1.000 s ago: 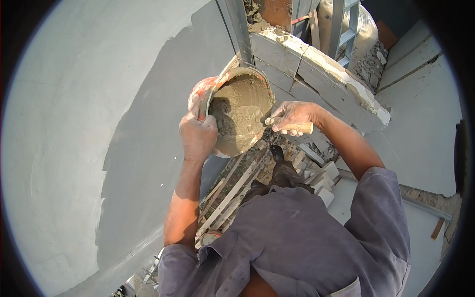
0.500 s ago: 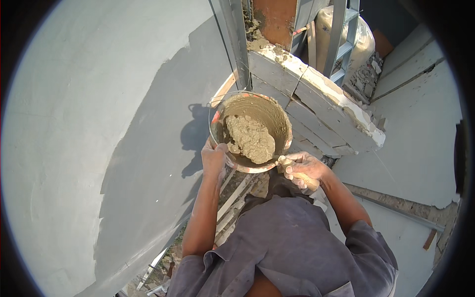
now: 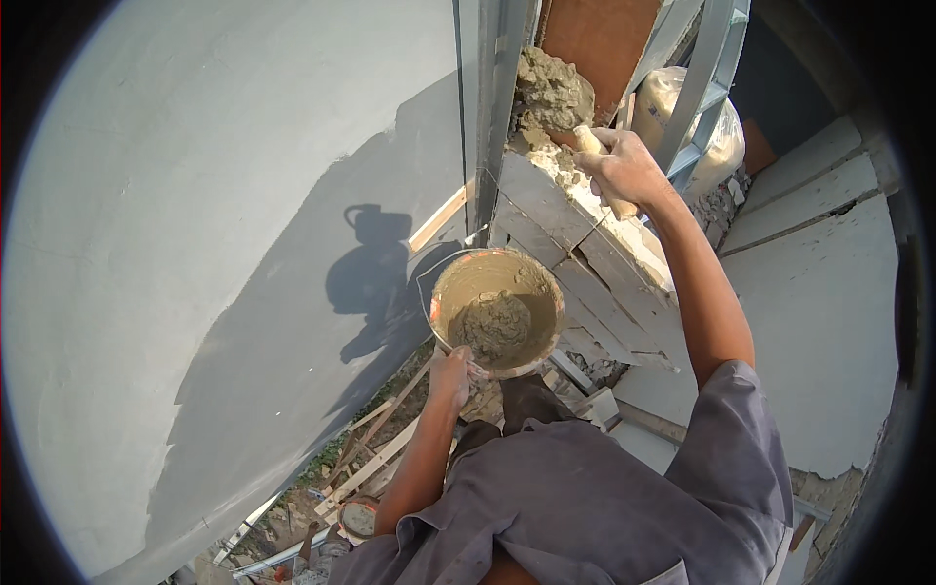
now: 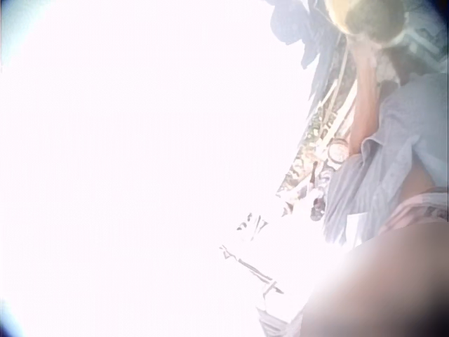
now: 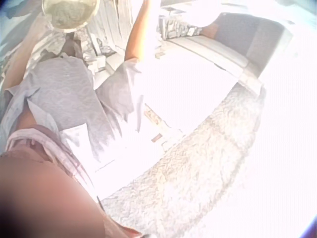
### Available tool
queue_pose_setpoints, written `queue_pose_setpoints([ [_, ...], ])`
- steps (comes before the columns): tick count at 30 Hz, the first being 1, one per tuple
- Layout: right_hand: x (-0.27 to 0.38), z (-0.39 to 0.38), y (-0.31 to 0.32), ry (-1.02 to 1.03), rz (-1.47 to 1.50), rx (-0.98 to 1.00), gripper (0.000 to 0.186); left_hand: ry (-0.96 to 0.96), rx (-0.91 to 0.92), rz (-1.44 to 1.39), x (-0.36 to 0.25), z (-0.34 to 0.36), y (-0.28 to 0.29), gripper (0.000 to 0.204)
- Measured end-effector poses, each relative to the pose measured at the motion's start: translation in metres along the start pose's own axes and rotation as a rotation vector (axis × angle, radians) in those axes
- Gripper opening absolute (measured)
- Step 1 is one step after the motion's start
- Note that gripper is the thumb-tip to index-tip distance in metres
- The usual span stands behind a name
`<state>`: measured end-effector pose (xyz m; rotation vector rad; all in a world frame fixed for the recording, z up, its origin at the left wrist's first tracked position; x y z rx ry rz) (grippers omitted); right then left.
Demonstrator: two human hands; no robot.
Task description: Apply mortar to the vertical joints of a brick wall using a trowel.
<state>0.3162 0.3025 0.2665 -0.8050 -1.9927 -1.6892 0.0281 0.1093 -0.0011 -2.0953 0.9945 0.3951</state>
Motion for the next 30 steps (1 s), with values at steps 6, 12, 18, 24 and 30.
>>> queue_pose_setpoints([
  [6,0.003,0.005,-0.030,0.153,-0.468,-0.455,0.051,0.159,-0.239,0.048,0.016,-0.042,0.053,0.027],
  [12,-0.040,-0.163,-0.092,-0.127,0.093,0.341,0.053,-0.010,-0.212,0.194,-0.013,-0.061,0.094,0.056],
  [18,-0.033,-0.202,-0.223,0.134,-0.593,0.174,0.043,-0.454,0.066,0.686,-0.078,-0.092,0.003,0.065],
  [24,0.050,-0.239,-0.184,0.339,-0.732,0.293,0.022,-0.741,0.115,0.919,-0.138,-0.122,-0.022,0.069],
  [30,0.031,-0.176,-0.161,0.346,-0.716,0.258,0.026,-0.848,0.197,0.890,-0.159,-0.160,-0.075,0.072],
])
Point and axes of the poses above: each hand's wrist, its own z-axis towards the middle knuckle, its own y-axis out of the back of the hand, x = y × z, the point moved 10 cm from there along z, towards the middle knuckle, and after that the axes turned 12 degrees about -z, right-handed, at the moved point
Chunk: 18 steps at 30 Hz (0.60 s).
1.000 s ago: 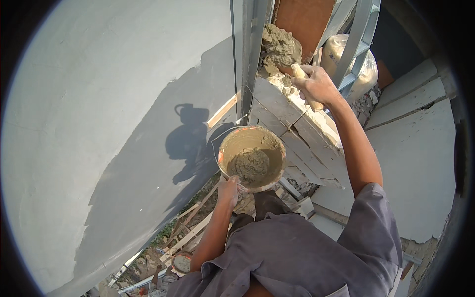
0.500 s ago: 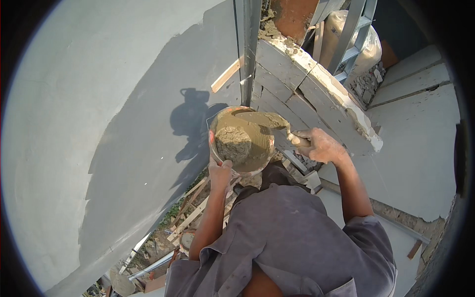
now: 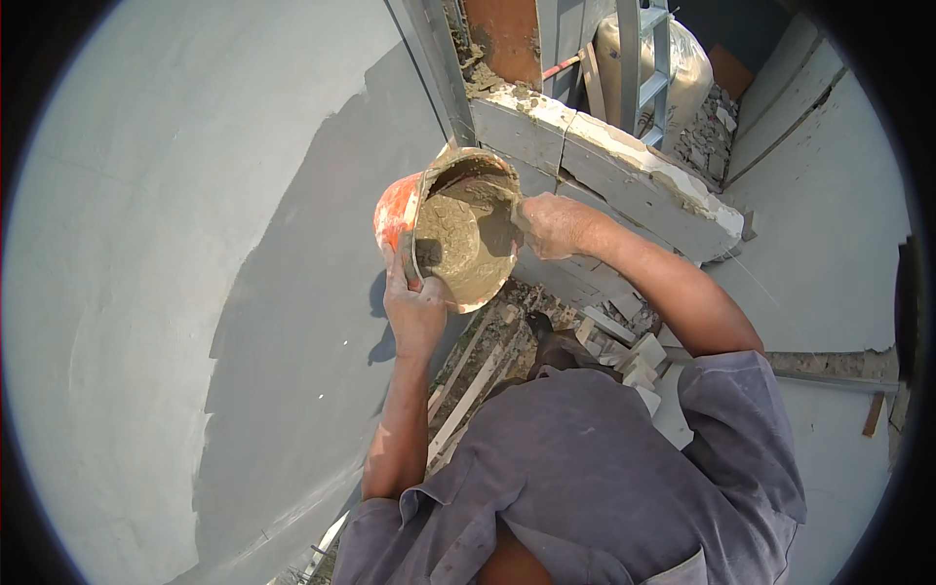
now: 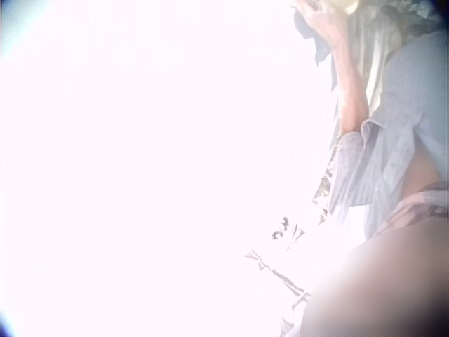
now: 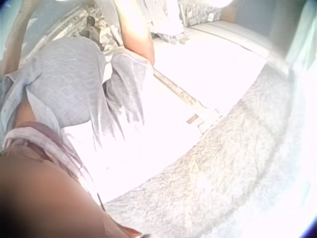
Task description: Apply mortar to the vertical joints of a brick wall using a trowel.
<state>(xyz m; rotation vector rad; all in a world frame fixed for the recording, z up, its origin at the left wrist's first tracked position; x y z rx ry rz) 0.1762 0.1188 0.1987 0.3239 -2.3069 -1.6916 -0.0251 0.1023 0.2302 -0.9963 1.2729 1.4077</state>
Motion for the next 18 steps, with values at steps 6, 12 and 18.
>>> queue_pose_setpoints([
  [6,-0.025,-0.034,-0.081,-0.081,1.489,0.576,0.025,-0.001,0.201,0.019,-0.010,0.018,-0.017,0.069],
  [12,0.034,-0.041,-0.134,-0.110,2.146,0.383,0.028,0.394,0.170,-0.385,0.063,0.037,-0.040,0.068],
  [18,-0.021,-0.059,-0.096,-0.272,2.147,0.230,0.027,0.638,0.017,-0.728,0.119,0.038,-0.089,0.050],
])
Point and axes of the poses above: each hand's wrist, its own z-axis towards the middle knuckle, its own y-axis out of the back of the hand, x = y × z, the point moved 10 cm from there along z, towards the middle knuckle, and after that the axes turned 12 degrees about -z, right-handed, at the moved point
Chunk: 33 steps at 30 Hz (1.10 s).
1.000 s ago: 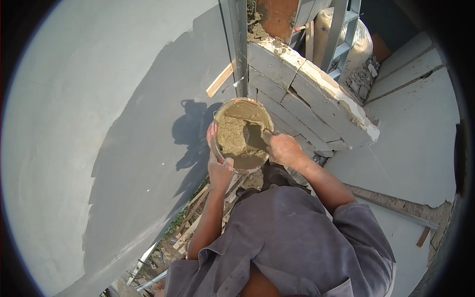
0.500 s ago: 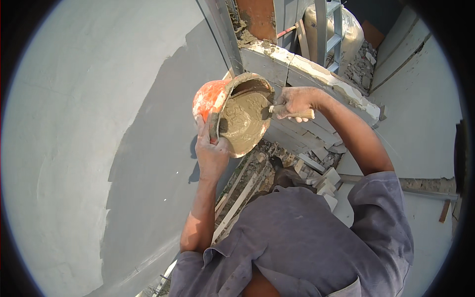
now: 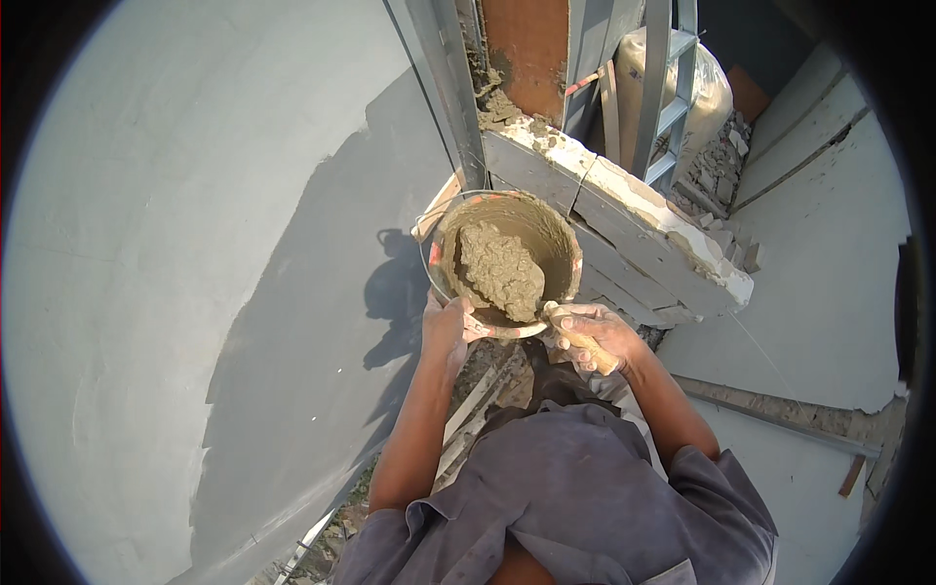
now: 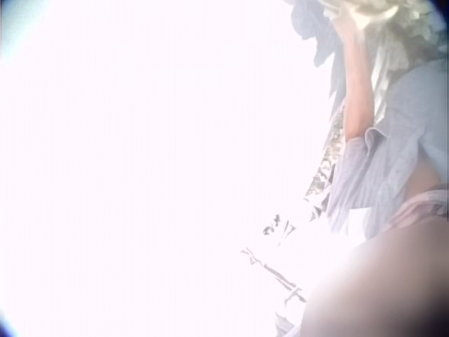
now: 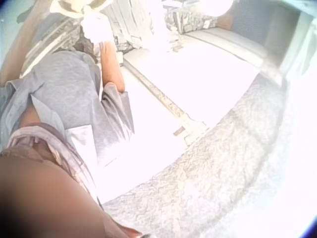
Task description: Apply mortar to the vertical joints of a brick wall using a trowel.
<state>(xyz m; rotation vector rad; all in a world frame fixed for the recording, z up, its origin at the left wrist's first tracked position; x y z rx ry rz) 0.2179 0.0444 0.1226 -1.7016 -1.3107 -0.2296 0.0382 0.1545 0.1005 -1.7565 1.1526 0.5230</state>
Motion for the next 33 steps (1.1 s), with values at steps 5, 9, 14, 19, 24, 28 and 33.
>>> queue_pose_setpoints([
  [5,0.115,-0.030,0.001,0.177,-0.079,-0.117,0.024,0.341,-0.112,-0.363,0.079,0.040,0.013,0.061],
  [9,0.228,-0.017,0.014,0.315,-0.534,-0.358,0.019,0.260,-0.037,-0.413,0.066,0.024,-0.014,0.061],
  [14,0.318,0.046,0.001,0.375,-1.351,-0.619,0.013,0.197,-0.179,-0.195,0.085,0.011,0.027,0.060],
  [19,0.306,0.061,-0.008,0.633,-1.594,-0.933,0.032,0.186,-0.360,-0.146,0.095,-0.005,0.063,0.060],
  [24,0.251,0.039,0.036,0.803,-1.536,-0.951,0.035,0.279,-0.452,-0.158,0.123,-0.007,0.096,0.064],
  [28,0.162,0.049,0.060,0.325,-0.445,-0.621,0.020,0.228,-0.477,-0.248,0.118,-0.024,0.105,0.029],
  [33,0.162,0.153,0.006,0.411,-0.035,-0.568,0.008,0.246,-0.452,-0.213,0.121,-0.035,0.107,0.023],
])
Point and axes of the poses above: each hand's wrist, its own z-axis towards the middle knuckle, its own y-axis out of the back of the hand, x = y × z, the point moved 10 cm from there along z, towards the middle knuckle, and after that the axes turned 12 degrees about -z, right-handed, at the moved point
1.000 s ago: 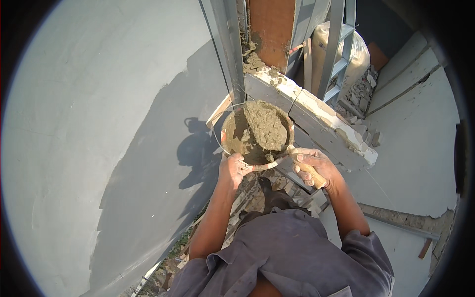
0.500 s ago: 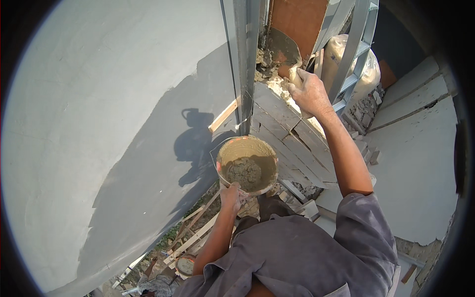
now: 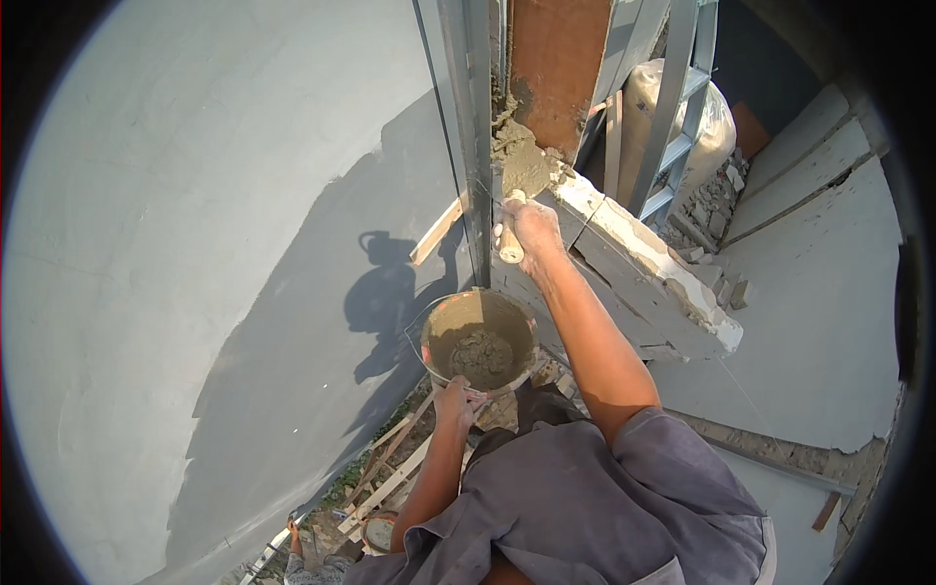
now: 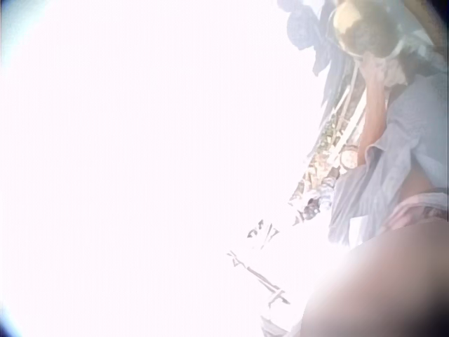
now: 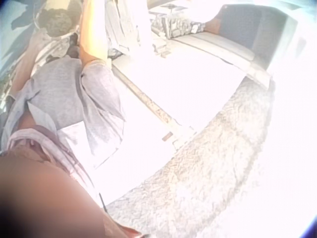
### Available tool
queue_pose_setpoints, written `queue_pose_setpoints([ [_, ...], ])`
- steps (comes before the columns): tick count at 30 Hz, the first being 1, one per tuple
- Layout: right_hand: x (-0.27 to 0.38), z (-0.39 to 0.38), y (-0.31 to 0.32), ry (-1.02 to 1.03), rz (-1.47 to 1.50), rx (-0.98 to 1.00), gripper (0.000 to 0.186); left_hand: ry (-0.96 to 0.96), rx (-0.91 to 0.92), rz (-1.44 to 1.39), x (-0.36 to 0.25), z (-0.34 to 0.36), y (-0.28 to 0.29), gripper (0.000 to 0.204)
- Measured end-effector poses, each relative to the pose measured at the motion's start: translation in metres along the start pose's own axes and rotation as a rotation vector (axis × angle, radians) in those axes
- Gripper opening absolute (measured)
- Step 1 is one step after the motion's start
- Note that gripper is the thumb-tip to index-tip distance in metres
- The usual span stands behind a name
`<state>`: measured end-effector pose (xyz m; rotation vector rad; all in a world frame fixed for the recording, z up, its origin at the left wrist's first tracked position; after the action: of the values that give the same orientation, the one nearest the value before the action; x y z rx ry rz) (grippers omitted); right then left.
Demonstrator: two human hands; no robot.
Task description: Apply mortar to the vertical joints of a brick wall using a trowel.
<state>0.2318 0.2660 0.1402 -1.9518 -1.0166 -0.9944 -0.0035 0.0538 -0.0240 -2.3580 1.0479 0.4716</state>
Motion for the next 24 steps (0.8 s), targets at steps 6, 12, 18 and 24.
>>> queue_pose_setpoints([
  [6,0.011,-0.012,-0.034,0.193,-0.174,-0.132,0.011,0.031,-0.073,0.003,0.014,0.011,0.054,0.020],
  [12,0.008,0.003,-0.029,0.017,0.252,-0.109,0.008,0.015,-0.123,0.013,0.016,-0.001,0.068,0.020],
  [18,0.015,-0.030,-0.014,0.074,-0.108,0.001,0.009,-0.116,-0.031,0.078,-0.012,-0.012,0.054,0.036],
  [24,-0.027,-0.163,0.055,-0.023,-0.857,0.540,0.026,-0.309,0.177,0.346,-0.073,-0.022,0.025,0.064],
])
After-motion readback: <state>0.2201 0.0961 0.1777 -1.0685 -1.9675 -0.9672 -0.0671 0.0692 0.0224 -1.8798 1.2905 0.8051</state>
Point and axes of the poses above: each hand's wrist, its own z-axis towards the middle knuckle, its own y-axis out of the back of the hand, x = y × z, the point moved 10 cm from there along z, towards the middle knuckle, and after that the axes turned 12 degrees about -z, right-handed, at the moved point
